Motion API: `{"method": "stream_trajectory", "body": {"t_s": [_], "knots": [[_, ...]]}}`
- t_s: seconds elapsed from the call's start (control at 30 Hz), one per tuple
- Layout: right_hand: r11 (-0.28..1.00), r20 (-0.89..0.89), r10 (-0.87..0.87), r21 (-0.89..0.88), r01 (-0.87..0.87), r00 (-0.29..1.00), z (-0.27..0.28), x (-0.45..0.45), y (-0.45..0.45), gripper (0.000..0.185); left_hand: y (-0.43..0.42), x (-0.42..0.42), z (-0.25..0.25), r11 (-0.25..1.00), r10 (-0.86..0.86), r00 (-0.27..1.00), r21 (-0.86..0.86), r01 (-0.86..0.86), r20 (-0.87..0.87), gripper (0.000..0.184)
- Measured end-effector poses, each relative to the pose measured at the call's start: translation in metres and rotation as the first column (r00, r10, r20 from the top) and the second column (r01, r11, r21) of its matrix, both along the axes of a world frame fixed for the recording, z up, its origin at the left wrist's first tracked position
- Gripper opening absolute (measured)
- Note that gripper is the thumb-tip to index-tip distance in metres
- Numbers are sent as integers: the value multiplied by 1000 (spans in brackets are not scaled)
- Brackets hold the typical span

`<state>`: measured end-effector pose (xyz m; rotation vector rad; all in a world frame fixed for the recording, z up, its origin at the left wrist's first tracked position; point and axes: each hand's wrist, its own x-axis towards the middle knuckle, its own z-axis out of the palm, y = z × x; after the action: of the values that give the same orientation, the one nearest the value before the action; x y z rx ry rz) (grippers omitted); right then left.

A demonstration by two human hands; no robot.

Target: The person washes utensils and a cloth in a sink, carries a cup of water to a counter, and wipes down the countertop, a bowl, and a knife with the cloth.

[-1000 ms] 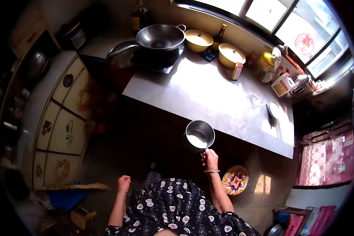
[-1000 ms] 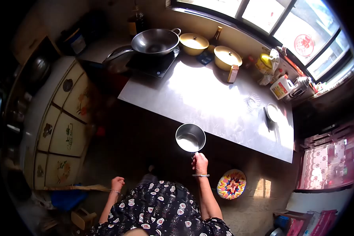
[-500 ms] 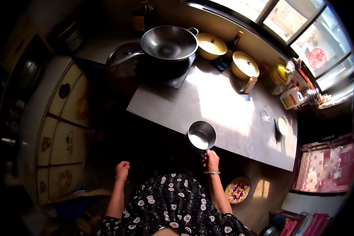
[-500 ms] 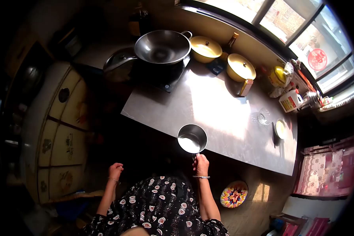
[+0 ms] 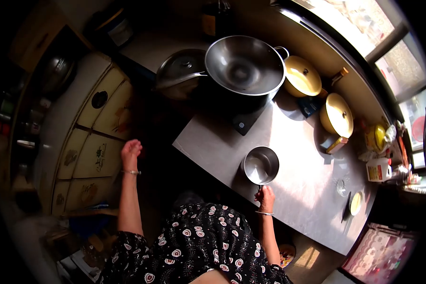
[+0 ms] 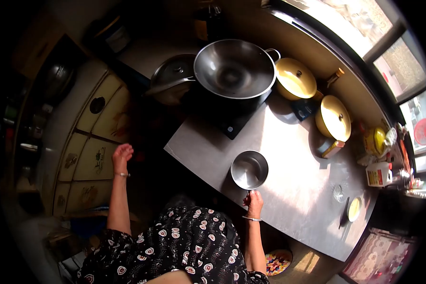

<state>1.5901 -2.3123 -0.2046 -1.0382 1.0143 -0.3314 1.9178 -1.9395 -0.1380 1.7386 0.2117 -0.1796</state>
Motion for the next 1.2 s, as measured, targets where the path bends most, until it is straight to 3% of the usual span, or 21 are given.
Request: {"method": "stream_trajectory", "body": {"t_s": [0.17, 0.27, 0.33, 0.5, 0.63, 0.73, 0.83, 0.97, 1.13, 1.2], "knots": [[996, -14, -82, 30, 82, 997, -8, 23, -6, 21, -78, 119, 54, 981, -182, 968, -35, 191, 172, 22], [992, -24, -122, 28, 122, 992, -5, 38, -4, 20, -126, 197, 42, 922, -364, 894, -37, 386, 261, 27], [989, -59, -150, 2, 150, 987, 4, 46, 1, 20, -151, 244, 37, 835, -543, 812, 240, 495, 214, 34], [975, -87, -221, 16, 223, 971, 4, 63, 6, 19, -217, 323, 5, 533, -736, 670, 689, 492, 91, 48], [963, -109, -261, 40, 266, 959, 8, 70, 17, 19, -251, 328, -36, 356, -839, 543, 770, 529, 14, 58], [955, -112, -286, 48, 293, 952, 10, 73, 23, 19, -261, 324, -52, 415, -818, 560, 807, 421, 128, 54], [947, -113, -306, 61, 314, 945, 9, 77, 24, 20, -266, 336, -66, 479, -825, 499, 795, 371, 264, 47], [944, -131, -317, 45, 325, 939, 13, 82, 21, 20, -269, 353, -77, 521, -753, 607, 793, 317, 253, 35], [945, -139, -314, 44, 323, 939, 13, 80, 23, 20, -238, 372, -24, 665, -562, 731, 737, 120, 388, 25], [946, -128, -312, 51, 320, 941, 9, 77, 24, 20, -219, 387, 6, 676, -521, 711, 737, 6, 472, 24]]}}
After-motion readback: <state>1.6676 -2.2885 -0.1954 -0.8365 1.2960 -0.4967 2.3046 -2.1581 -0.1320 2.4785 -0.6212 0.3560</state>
